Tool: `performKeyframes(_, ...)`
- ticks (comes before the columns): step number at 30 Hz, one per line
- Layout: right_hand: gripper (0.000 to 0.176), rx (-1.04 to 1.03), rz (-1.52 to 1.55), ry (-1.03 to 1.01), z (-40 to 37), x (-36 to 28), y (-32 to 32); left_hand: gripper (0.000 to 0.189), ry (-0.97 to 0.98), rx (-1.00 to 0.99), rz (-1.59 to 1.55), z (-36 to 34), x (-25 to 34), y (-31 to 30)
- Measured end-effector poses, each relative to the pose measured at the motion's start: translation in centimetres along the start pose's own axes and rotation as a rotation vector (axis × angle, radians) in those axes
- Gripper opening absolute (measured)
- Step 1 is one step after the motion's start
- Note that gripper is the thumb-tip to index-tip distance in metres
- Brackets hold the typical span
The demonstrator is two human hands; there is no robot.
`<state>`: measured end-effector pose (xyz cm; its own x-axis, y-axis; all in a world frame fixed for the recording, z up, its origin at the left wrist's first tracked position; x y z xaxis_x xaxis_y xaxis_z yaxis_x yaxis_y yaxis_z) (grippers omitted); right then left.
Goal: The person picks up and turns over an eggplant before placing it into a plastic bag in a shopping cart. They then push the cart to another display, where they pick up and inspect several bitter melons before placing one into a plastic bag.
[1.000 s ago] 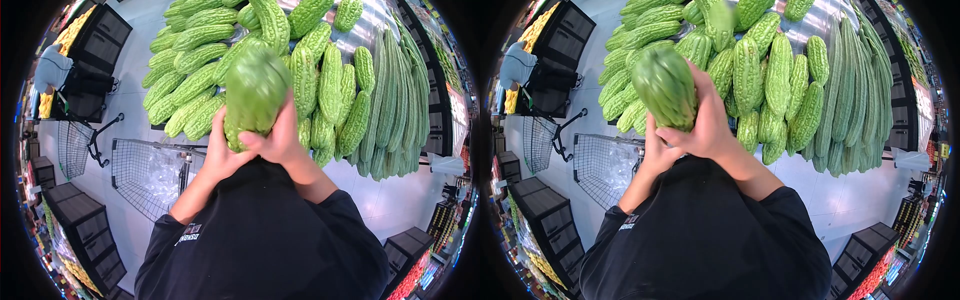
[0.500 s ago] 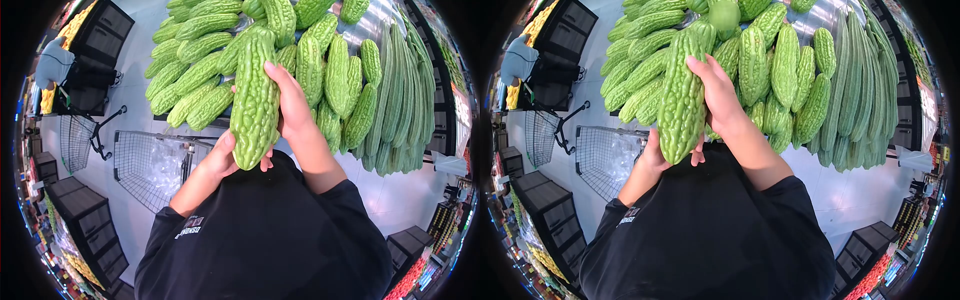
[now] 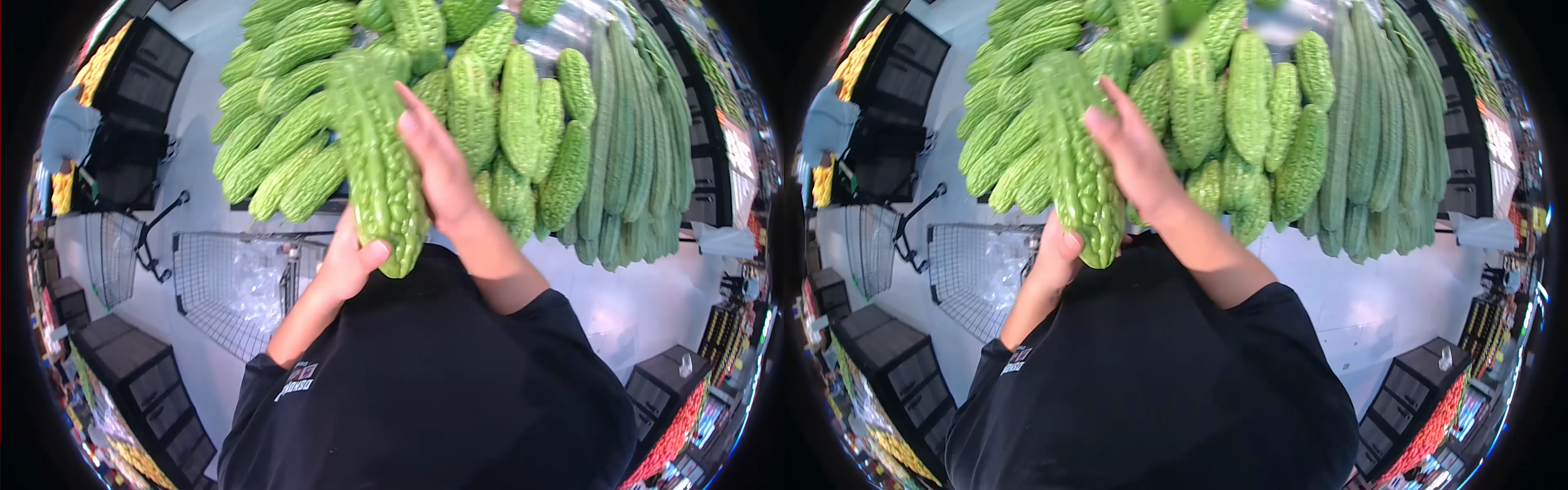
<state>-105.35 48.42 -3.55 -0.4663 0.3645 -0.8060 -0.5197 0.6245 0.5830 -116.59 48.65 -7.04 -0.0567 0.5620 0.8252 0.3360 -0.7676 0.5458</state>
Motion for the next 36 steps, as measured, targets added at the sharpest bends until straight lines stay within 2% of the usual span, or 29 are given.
performKeyframes(2,0.09,-0.121,-0.093,-0.097,-1.6,-0.8,0.1,0.098,0.286,0.269,0.336,0.2,1.9,-2.1)
performKeyframes(3,0.101,-0.146,-0.123,-0.088,-2.2,-0.7,0.0,0.098,0.283,0.251,0.325,0.4,2.3,-2.1)
performKeyframes(4,0.105,-0.174,-0.228,-0.163,-2.8,-0.9,-0.1,0.099,0.306,0.263,0.592,0.6,3.0,-2.2)
performKeyframes(5,0.102,-0.168,-0.231,-0.277,-3.3,-1.3,0.1,0.1,0.332,0.284,0.865,0.5,3.6,-2.0)
performKeyframes(6,0.099,-0.163,-0.234,-0.391,-3.7,-1.9,0.1,0.1,0.336,0.278,0.86,0.6,3.7,-1.6)
performKeyframes(8,0.098,-0.104,-0.283,-0.39,-3.5,-1.6,-1.8,0.1,0.362,0.156,1.08,0.8,3.3,0.0)
performKeyframes(10,0.098,-0.071,-0.315,-0.378,-3.8,-2.6,-2.6,0.092,0.359,0.159,1.042,0.5,3.6,0.2)
performKeyframes(12,0.089,0.053,-0.052,-0.078,-4.7,-3.3,-4.5,0.083,0.278,0.041,1.042,0.4,3.4,1.4)
performKeyframes(14,0.082,0.125,-0.168,-0.241,-5.1,-7.2,-6.4,0.069,0.26,0.012,1.085,0.2,3.3,1.5)
performKeyframes(15,0.078,0.256,-0.153,-0.111,-4.6,-7.6,-8.6,0.066,0.265,0.022,1.095,0.1,3.0,1.0)
performKeyframes(16,0.077,0.207,-0.133,-0.17,-3.6,-8.5,-10.6,0.063,0.269,0.031,1.105,-0.1,2.5,0.5)
performKeyframes(17,0.077,0.322,-0.213,-0.238,-3.3,-10.3,-12.1,0.059,0.297,0.02,1.178,-0.3,2.2,0.4)
performKeyframes(18,0.076,0.436,-0.292,-0.308,-3.1,-12.1,-13.3,0.059,0.297,0.043,1.183,-0.6,2.2,-0.1)
performKeyframes(20,0.078,0.538,-0.447,-0.371,-1.4,-14.0,-16.7,0.058,0.336,-0.006,1.253,-1.1,2.1,0.2)
performKeyframes(23,0.079,0.61,-0.609,-0.434,0.7,-15.1,-20.0,0.059,0.288,0.002,1.274,-1.4,1.4,-0.3)
performKeyframes(26,0.075,0.593,-0.771,-0.413,2.4,-14.5,-21.5,0.058,0.299,0.018,1.305,-1.9,0.7,-1.2)
performKeyframes(28,0.076,0.597,-0.762,-0.345,2.4,-16.3,-24.1,0.058,0.299,-0.001,1.343,-1.4,-1.0,1.4)
performKeyframes(30,0.079,0.583,-0.893,-0.314,2.5,-18.2,-26.4,0.057,0.308,-0.006,1.332,-0.8,-2.1,3.0)
performKeyframes(36,0.081,0.51,-0.993,-0.243,4.5,-15.9,-23.5,0.056,0.296,0.018,1.348,-2.1,-1.0,-1.0)
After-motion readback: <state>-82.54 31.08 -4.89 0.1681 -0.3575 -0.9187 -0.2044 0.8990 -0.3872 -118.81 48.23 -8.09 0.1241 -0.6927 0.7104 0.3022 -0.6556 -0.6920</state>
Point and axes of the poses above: each hand's wrist, its own z-axis towards the middle knuckle, its own y-axis out of the palm, x = y × z, the point moved 10 cm from there along z, towards the middle knuckle, and after that the axes turned 10 degrees about x, right-handed, at the moved point
